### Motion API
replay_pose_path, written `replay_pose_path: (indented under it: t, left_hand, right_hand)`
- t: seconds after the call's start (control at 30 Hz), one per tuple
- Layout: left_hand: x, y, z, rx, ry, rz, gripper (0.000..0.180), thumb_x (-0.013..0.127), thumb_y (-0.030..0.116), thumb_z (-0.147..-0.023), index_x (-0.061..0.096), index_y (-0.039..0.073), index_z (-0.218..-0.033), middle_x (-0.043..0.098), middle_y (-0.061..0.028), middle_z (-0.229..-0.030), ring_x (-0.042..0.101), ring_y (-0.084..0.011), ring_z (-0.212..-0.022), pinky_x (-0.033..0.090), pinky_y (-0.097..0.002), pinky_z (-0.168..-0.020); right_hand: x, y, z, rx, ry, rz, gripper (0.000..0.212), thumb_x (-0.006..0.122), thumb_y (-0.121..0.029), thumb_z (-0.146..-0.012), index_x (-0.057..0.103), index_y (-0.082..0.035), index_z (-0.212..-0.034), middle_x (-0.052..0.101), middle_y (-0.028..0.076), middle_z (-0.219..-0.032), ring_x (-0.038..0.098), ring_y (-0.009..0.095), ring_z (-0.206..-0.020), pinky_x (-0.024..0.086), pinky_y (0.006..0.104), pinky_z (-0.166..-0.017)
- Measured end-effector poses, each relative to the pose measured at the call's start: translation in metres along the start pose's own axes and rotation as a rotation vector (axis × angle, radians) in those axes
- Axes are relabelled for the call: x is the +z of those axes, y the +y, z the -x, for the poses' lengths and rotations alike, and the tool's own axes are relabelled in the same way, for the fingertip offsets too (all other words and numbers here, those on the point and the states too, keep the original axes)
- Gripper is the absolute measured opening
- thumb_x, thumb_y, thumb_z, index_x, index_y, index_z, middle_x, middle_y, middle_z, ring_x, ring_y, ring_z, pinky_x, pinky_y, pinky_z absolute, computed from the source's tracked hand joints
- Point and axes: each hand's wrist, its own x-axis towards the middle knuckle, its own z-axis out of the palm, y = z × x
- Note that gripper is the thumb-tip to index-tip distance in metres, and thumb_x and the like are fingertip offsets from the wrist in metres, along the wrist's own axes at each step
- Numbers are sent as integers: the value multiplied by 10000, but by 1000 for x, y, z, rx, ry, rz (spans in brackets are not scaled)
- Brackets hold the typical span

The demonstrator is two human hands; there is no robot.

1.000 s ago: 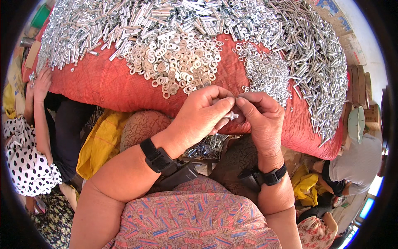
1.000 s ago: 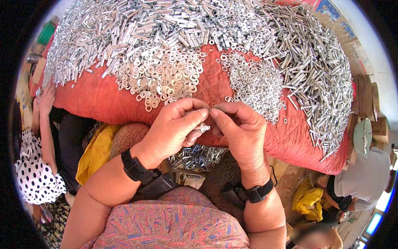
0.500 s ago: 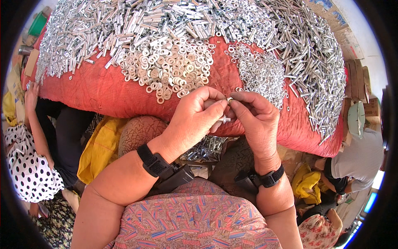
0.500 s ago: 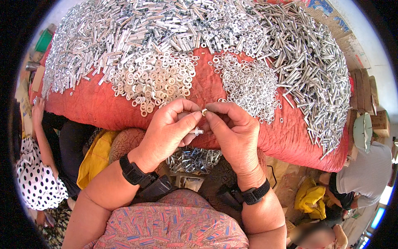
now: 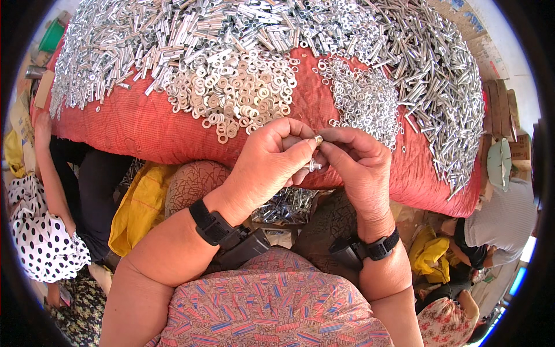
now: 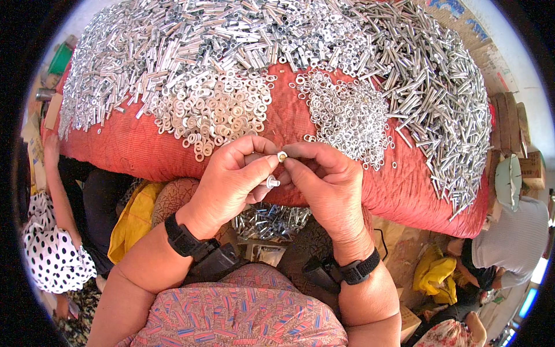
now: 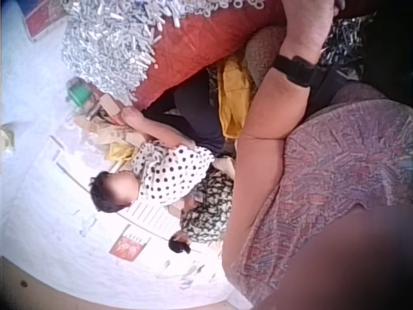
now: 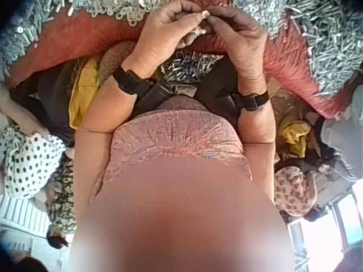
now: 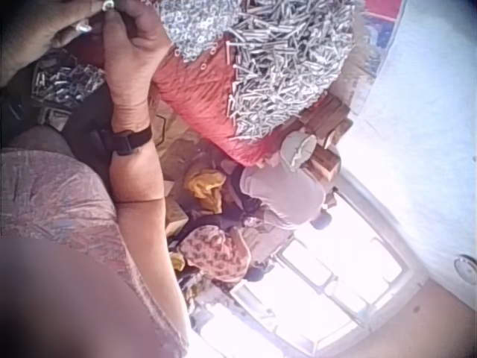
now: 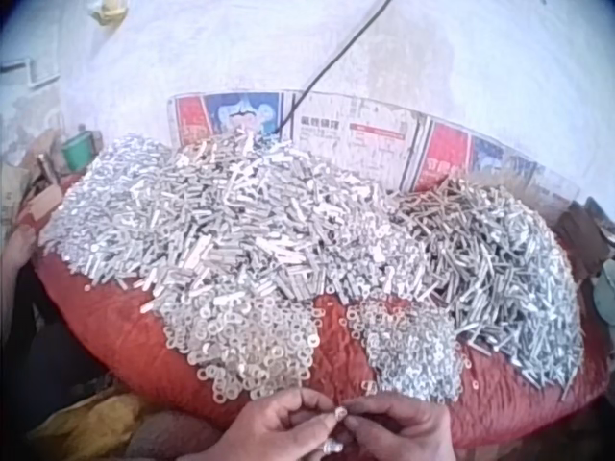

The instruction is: Sorting and assembling small metal washers and screws/bolts from a large pile into smaller groups.

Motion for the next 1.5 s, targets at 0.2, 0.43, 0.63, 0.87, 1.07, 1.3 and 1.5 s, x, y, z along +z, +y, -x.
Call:
replay_pose_path:
  t: [0.2, 0.43, 0.63, 0.87, 1.07, 1.3, 1.5]
  left_hand:
    - [-3, -3, -2, -32, -19, 58, 149, 616, 166, -943, 574, 56, -1033, 607, 24, -790, 476, -23, -527, 334, -165, -438]
    - [0, -2, -2, -42, 47, 24, 120, 615, 140, -935, 572, 52, -1004, 582, 32, -747, 468, -25, -520, 336, -169, -433]
    - [2, -5, -2, -59, 41, -66, 113, 610, 137, -933, 570, 50, -992, 575, 29, -733, 467, -30, -514, 330, -176, -424]
    - [2, 3, -2, -119, 85, 113, 114, 611, 123, -918, 567, 39, -982, 552, 10, -700, 436, -36, -488, 280, -185, -411]
    - [1, 2, -3, -105, 68, 112, 113, 599, 121, -922, 569, 37, -992, 551, 6, -711, 438, -37, -497, 277, -182, -415]
    - [-2, -6, -4, -100, 24, 68, 119, 594, 132, -936, 556, 38, -1000, 524, 12, -727, 408, -38, -492, 262, -190, -410]
    - [-4, -7, -5, -53, 64, 141, 134, 576, 161, -958, 509, 63, -1019, 477, 29, -717, 384, -36, -498, 254, -190, -407]
  right_hand:
    - [9, -2, 6, -35, 97, 135, 132, 661, 51, -844, 665, 36, -975, 697, 76, -854, 680, 137, -744, 550, 248, -674]
    - [7, -7, 3, -620, 42, 833, 160, 674, 29, -759, 645, -9, -912, 626, 127, -777, 649, 299, -700, 524, 354, -594]
    - [3, -6, 1, -589, -14, 1010, 148, 665, 31, -734, 624, -29, -863, 584, 103, -725, 622, 292, -648, 506, 376, -550]
    - [-6, -4, 4, -282, 289, 556, 117, 720, -41, -793, 612, -28, -751, 582, 105, -622, 563, 290, -512, 476, 325, -514]
    - [8, -13, 6, -341, 98, 606, 210, 646, 36, -814, 649, -6, -1020, 654, 137, -882, 648, 308, -766, 524, 332, -673]
    - [2, -10, 3, -399, -101, 710, 262, 649, 61, -799, 653, -3, -1053, 662, 123, -897, 674, 239, -810, 537, 310, -717]
    - [8, -17, 20, -60, 22, 177, 156, 642, 59, -848, 664, 20, -997, 661, 67, -865, 658, 108, -754, 530, 239, -666]
